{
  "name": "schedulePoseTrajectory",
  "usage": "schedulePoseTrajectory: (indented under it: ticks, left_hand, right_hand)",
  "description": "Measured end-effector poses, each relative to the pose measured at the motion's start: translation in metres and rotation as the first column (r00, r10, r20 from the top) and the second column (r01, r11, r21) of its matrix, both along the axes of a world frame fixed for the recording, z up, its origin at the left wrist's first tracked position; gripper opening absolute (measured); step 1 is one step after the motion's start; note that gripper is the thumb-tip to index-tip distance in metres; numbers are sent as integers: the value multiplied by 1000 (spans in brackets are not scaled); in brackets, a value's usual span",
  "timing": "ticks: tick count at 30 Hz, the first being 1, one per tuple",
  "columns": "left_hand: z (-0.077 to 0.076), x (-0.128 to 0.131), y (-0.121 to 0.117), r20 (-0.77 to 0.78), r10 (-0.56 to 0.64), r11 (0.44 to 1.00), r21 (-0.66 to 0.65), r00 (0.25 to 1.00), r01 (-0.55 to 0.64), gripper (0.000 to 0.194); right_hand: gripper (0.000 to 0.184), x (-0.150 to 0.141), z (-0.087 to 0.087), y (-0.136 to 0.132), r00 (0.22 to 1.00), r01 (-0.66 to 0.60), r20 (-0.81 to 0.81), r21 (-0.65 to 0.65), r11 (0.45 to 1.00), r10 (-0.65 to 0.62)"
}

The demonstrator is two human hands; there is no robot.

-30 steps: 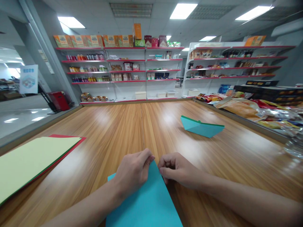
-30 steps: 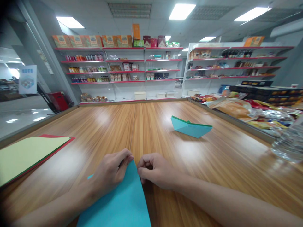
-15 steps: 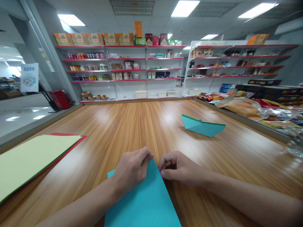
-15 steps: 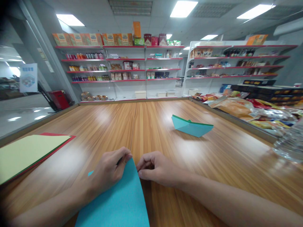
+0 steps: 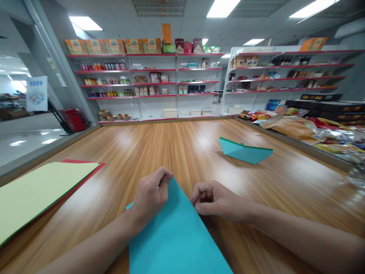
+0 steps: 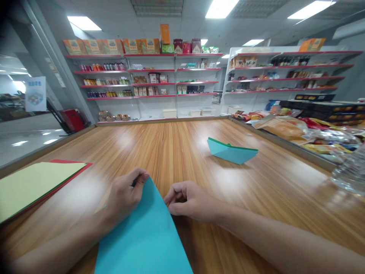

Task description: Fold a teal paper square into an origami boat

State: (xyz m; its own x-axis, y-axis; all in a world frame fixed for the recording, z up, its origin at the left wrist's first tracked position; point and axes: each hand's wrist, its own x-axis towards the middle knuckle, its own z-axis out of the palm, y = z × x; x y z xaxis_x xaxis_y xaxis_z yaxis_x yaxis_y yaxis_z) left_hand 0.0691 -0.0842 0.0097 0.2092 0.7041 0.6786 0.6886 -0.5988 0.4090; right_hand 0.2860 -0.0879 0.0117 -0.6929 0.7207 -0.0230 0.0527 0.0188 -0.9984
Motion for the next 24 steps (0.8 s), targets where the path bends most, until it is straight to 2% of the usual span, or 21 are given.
schedulePoseTrajectory:
  ticks: [13, 18, 24]
  left_hand:
    - [-1, -16, 15, 140, 165, 986, -44, 976, -160, 24]
    - [-3, -25, 23, 201, 224, 974, -73, 954, -214, 24]
    - [-6, -29, 30, 195, 255, 967, -77, 947, -245, 24]
  right_hand:
    - [21, 6, 1, 4, 1000, -25, 1, -29, 999, 25]
    - [27, 14, 1, 9, 995, -100, -5, -23, 995, 100]
    - [42, 22, 8, 15, 976, -209, 60, 9, 978, 208]
